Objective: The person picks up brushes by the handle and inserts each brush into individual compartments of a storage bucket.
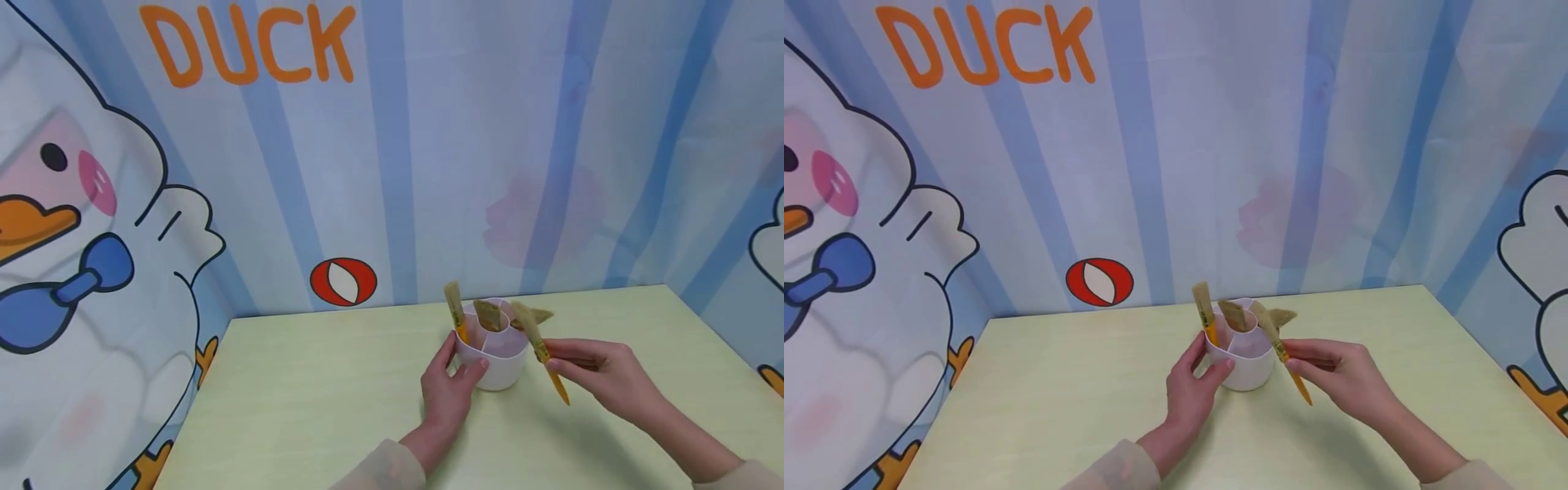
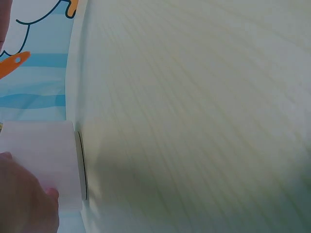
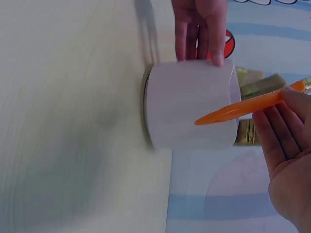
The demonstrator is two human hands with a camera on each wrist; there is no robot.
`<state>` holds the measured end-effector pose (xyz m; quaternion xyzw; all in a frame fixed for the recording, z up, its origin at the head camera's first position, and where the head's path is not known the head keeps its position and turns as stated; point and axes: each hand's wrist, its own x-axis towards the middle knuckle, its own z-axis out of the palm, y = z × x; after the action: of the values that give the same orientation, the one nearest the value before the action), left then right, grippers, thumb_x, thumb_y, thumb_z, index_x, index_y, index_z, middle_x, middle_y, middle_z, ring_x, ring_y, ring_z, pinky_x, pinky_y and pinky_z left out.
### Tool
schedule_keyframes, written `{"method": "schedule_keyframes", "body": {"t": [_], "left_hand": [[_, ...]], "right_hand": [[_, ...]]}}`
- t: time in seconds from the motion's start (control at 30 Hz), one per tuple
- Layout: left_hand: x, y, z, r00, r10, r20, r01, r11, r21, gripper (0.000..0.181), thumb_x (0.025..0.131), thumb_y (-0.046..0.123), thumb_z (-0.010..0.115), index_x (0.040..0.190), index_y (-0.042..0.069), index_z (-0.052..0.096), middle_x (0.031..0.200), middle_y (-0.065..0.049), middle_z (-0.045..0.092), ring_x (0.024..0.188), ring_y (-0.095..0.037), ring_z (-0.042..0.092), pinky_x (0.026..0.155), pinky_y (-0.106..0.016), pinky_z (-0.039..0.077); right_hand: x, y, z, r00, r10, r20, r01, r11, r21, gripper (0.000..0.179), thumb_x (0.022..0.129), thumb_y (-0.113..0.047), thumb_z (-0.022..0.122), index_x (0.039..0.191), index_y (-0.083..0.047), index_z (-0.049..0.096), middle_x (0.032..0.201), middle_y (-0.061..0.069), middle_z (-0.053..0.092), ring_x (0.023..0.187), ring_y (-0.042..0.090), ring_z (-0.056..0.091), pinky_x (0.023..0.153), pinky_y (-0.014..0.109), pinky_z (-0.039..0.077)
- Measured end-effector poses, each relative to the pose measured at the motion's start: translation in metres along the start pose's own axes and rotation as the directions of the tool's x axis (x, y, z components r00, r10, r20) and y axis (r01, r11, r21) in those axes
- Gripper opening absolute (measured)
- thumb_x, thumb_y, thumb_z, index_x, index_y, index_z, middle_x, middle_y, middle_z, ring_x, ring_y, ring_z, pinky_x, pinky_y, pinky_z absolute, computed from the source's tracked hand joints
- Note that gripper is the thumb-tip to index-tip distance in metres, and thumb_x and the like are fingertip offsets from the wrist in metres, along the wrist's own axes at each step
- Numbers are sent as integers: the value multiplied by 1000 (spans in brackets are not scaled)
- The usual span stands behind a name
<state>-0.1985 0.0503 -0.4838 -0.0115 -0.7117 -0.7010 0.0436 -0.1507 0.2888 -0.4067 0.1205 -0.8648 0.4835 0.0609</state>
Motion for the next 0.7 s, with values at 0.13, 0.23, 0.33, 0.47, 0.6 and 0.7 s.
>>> {"method": "schedule_keyframes", "body": {"t": [0.13, 0.23, 0.33, 0.47, 0.6, 0.7], "left_hand": [[0, -1, 0, 1000, -3, 2, 3, 1000, -12, 71, 93, 19, 86, 155, 4, 55, 158, -14, 56, 146, -36, 53, 107, -41, 55], [0, -1, -1, 1000, -3, 8, 3, 1000, -23, 72, 93, 17, 86, 156, 3, 54, 159, -14, 55, 146, -37, 52, 108, -42, 55], [0, -1, -1, 1000, -6, 14, 6, 1000, -24, 72, 93, 18, 86, 156, 4, 54, 160, -13, 54, 147, -36, 51, 108, -43, 55], [0, -1, -1, 1000, -3, 15, 4, 999, -39, 71, 93, 17, 86, 155, 3, 54, 159, -14, 55, 146, -36, 52, 109, -44, 54], [1, -1, -2, 1000, 4, 13, -3, 999, -51, 71, 93, 16, 86, 155, 2, 55, 158, -14, 56, 146, -36, 52, 109, -45, 54], [1, 0, -2, 1000, 4, 11, -4, 999, -45, 71, 93, 17, 86, 155, 3, 55, 158, -14, 56, 146, -35, 53, 108, -44, 55]], "right_hand": [[6, -8, 13, 999, 42, 9, -42, 995, 87, 36, 102, -14, 75, 133, 3, 72, 117, 15, 80, 99, 5, 77, 82, 24, 64], [10, -9, 20, 998, 65, 10, -66, 989, 136, 38, 102, -14, 74, 134, 6, 71, 117, 16, 79, 99, 5, 77, 83, 25, 64], [12, -7, 25, 995, 100, 11, -100, 974, 202, 40, 102, -12, 74, 136, 9, 68, 117, 15, 79, 99, 6, 77, 84, 25, 64], [14, 1, 27, 991, 132, 16, -131, 956, 262, 42, 102, -12, 73, 137, 11, 65, 116, 12, 80, 99, 6, 77, 84, 27, 65], [14, 9, 25, 991, 136, 15, -135, 952, 275, 43, 104, -12, 72, 139, 12, 64, 115, 9, 81, 100, 6, 77, 85, 27, 65], [14, 15, 22, 990, 142, 9, -138, 946, 294, 45, 105, -13, 70, 141, 13, 61, 114, 6, 81, 101, 8, 78, 85, 27, 65]]}}
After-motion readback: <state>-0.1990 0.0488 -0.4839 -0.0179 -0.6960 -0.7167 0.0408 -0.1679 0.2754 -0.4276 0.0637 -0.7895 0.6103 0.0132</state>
